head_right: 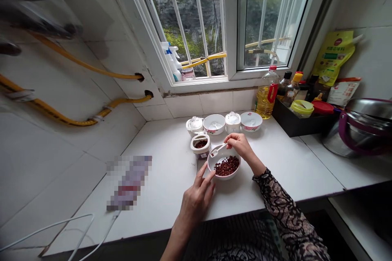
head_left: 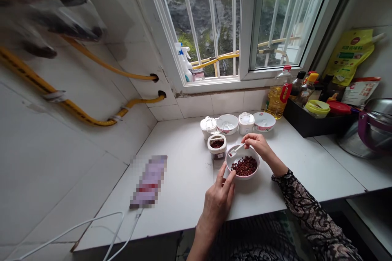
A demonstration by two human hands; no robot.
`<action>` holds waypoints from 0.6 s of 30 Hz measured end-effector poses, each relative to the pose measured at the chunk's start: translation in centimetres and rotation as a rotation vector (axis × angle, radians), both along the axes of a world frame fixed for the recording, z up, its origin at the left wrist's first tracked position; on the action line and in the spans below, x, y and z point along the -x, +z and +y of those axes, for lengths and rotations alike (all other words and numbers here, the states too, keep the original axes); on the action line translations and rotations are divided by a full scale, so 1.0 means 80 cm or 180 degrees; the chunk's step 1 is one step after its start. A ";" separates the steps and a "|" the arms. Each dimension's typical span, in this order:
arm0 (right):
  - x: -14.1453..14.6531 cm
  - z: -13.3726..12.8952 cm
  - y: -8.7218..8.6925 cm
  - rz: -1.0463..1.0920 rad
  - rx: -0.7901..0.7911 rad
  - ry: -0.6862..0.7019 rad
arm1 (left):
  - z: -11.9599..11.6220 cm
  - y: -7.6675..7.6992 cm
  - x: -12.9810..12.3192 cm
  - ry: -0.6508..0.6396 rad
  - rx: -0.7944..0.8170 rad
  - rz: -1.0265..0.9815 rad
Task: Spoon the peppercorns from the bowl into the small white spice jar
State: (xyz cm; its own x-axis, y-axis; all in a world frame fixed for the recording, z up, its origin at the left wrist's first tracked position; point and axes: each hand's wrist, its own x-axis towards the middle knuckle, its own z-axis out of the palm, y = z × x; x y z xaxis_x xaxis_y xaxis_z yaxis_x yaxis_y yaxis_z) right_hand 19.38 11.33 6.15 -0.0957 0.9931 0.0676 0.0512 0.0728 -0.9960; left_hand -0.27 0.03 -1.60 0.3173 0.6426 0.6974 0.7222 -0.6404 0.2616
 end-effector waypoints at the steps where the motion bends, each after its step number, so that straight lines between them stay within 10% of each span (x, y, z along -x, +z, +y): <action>1: 0.002 0.000 0.000 0.0008 -0.0085 -0.0043 | 0.000 0.001 0.000 -0.0022 -0.0001 -0.0010; 12: 0.040 -0.015 0.005 -0.1845 -0.2783 -0.0336 | 0.001 0.000 0.001 -0.0044 -0.0032 0.0010; 18: 0.025 -0.017 0.009 -0.1934 -0.3010 -0.0365 | 0.001 0.000 0.001 -0.0031 -0.0053 0.0015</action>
State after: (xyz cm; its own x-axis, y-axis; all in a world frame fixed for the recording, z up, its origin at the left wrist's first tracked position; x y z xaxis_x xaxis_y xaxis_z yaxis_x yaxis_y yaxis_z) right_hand 17.35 9.95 6.83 -0.2805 0.5728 0.7702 0.5632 0.7480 -0.3512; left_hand -0.35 0.10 -1.57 0.3268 0.6278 0.7064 0.7171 -0.6516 0.2473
